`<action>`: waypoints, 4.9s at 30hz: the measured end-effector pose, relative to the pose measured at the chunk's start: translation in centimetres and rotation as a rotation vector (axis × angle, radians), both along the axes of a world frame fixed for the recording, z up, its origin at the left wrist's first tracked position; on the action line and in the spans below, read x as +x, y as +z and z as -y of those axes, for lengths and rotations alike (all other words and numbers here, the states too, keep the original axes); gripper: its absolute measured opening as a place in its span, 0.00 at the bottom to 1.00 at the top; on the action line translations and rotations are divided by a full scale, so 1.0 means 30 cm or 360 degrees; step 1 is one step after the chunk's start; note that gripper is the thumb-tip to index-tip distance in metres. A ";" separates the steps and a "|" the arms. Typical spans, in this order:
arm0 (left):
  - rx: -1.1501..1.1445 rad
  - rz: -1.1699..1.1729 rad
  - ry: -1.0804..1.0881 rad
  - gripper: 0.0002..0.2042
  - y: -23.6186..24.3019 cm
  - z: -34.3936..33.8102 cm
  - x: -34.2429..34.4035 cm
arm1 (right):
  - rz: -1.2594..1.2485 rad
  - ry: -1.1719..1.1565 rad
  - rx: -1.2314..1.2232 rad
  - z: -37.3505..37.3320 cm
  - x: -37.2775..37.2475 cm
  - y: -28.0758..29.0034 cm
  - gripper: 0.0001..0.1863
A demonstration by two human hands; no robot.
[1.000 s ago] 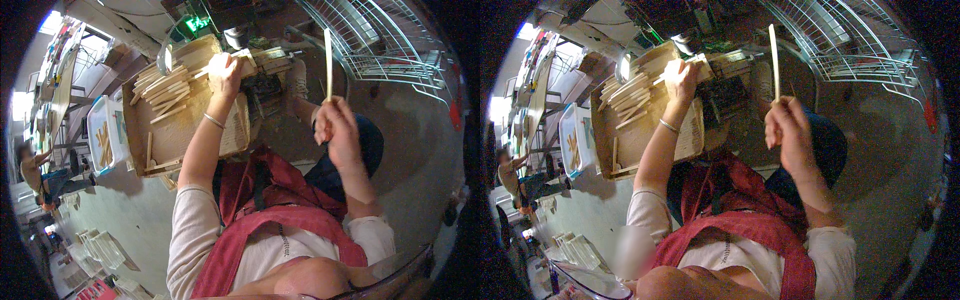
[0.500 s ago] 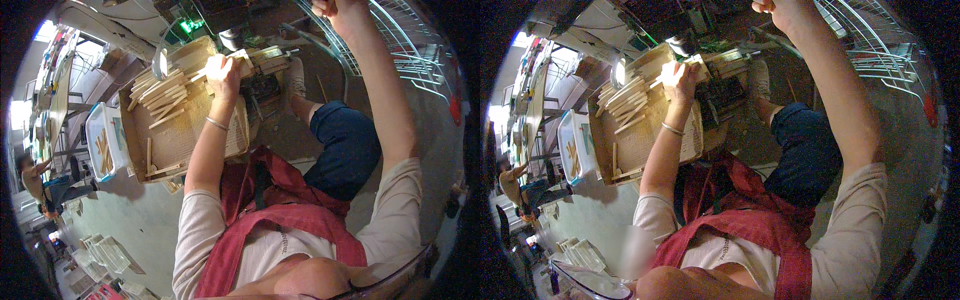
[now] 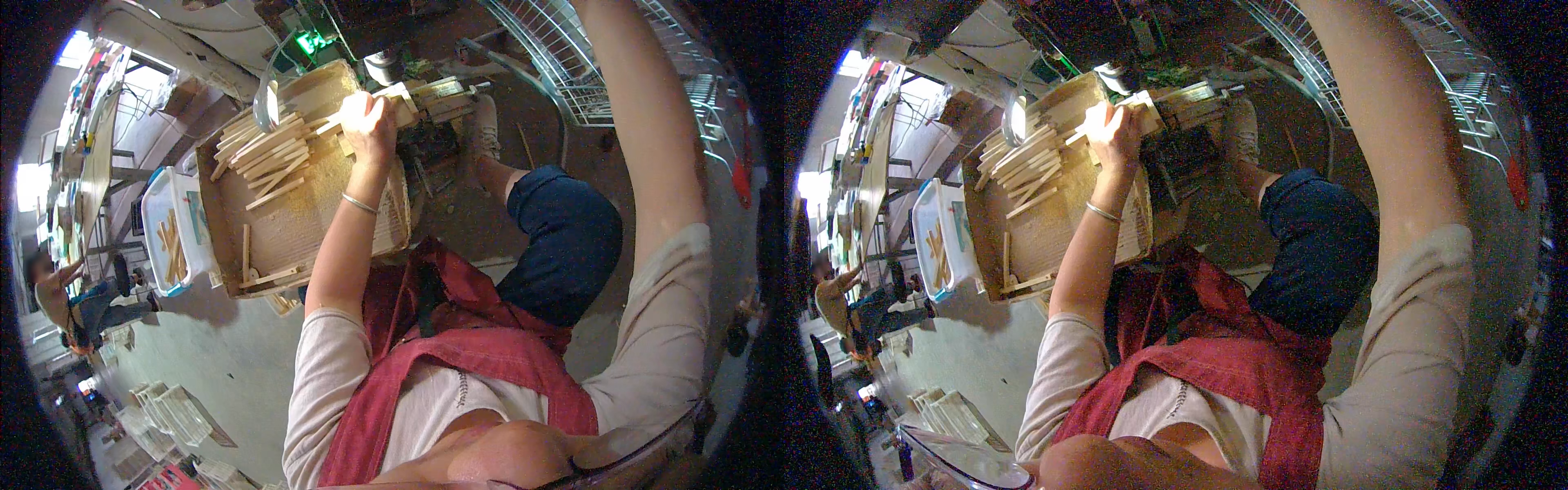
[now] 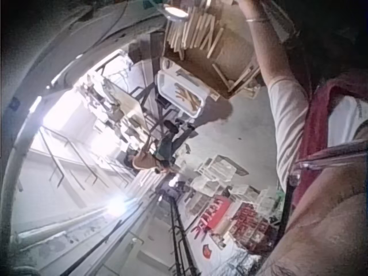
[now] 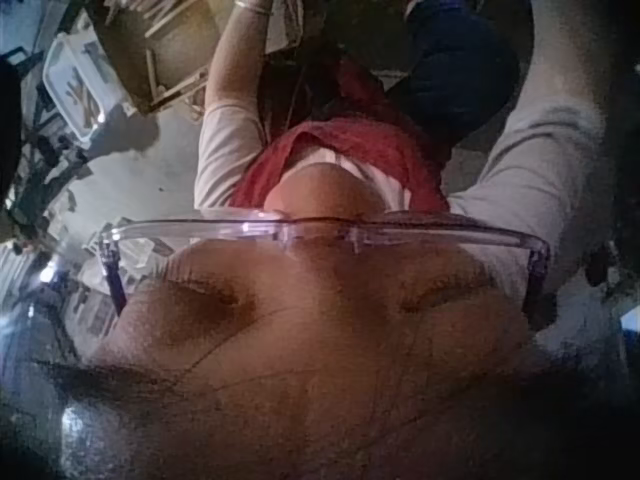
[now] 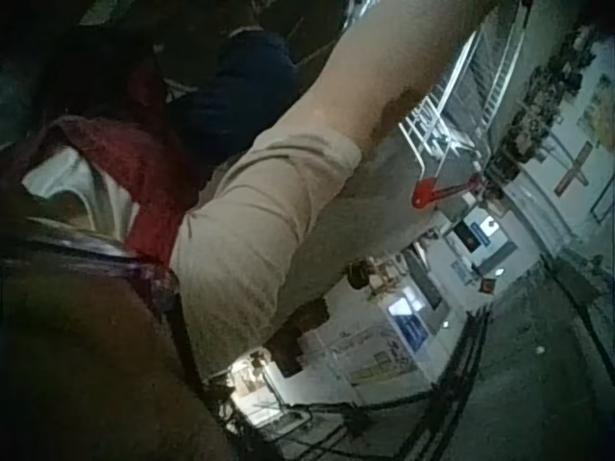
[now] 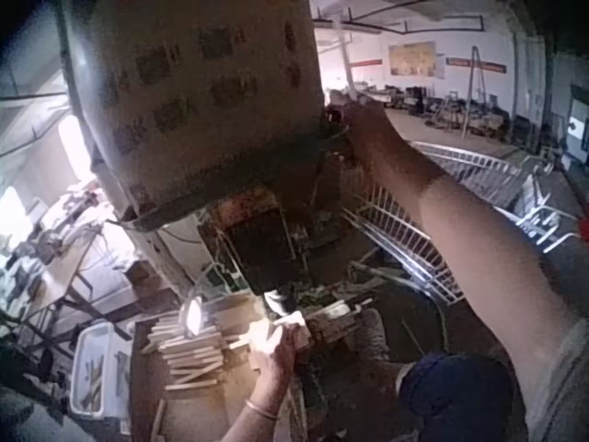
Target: The person sits on the floor and uses a grinding machine to shape small wooden sticks. They repeatedly pick up sticks, press them against the spinning wheel, and place the finished pieces into a nearby container.
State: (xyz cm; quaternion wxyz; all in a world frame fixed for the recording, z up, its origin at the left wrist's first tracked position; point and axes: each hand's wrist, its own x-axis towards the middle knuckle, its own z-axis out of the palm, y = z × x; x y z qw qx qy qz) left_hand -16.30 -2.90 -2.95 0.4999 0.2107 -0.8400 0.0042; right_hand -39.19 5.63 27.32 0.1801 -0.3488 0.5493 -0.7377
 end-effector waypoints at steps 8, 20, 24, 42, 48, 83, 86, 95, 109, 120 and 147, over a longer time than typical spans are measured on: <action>-0.0018 0.0018 -0.0017 0.10 0.013 -0.003 0.003 | -0.0107 -0.0059 0.0102 -0.011 -0.013 0.014 0.17; -0.0035 0.0022 -0.0013 0.10 0.002 0.006 -0.002 | -0.0203 -0.0098 0.0165 -0.062 0.012 0.017 0.18; -0.0044 0.0021 -0.0018 0.10 0.012 0.000 -0.004 | -0.0183 -0.0201 0.0134 -0.084 0.056 0.020 0.18; -0.0024 0.0048 -0.0056 0.09 0.031 -0.007 0.005 | -0.0155 -0.0388 0.0040 -0.176 0.074 -0.072 0.11; -0.0060 0.0091 -0.0068 0.08 0.010 0.010 0.035 | 0.0006 -0.0475 0.0090 -0.207 0.133 -0.146 0.10; -0.0052 0.0098 -0.0071 0.08 0.013 0.007 0.006 | 0.0118 -0.0106 0.0849 -0.204 0.043 -0.732 0.14; -0.0052 0.0092 -0.0079 0.08 0.017 0.003 0.008 | 0.0133 -0.0263 0.0938 -0.107 0.043 -0.760 0.12; -0.0087 0.0047 -0.0087 0.08 0.015 0.003 -0.006 | 0.0144 -0.0402 0.0972 -0.040 0.058 -0.760 0.11; -0.0078 0.0264 0.0054 0.02 0.034 -0.049 0.009 | 0.0209 0.0164 0.0127 -0.299 0.146 -0.038 0.15; 0.0097 0.0560 0.0055 0.13 0.044 -0.099 0.151 | 0.0156 0.0106 0.0768 -0.438 0.643 -0.885 0.06; 0.0918 -0.1341 -0.0058 0.15 0.121 -0.092 0.431 | 0.1039 0.0267 0.0980 -0.351 0.682 -0.860 0.09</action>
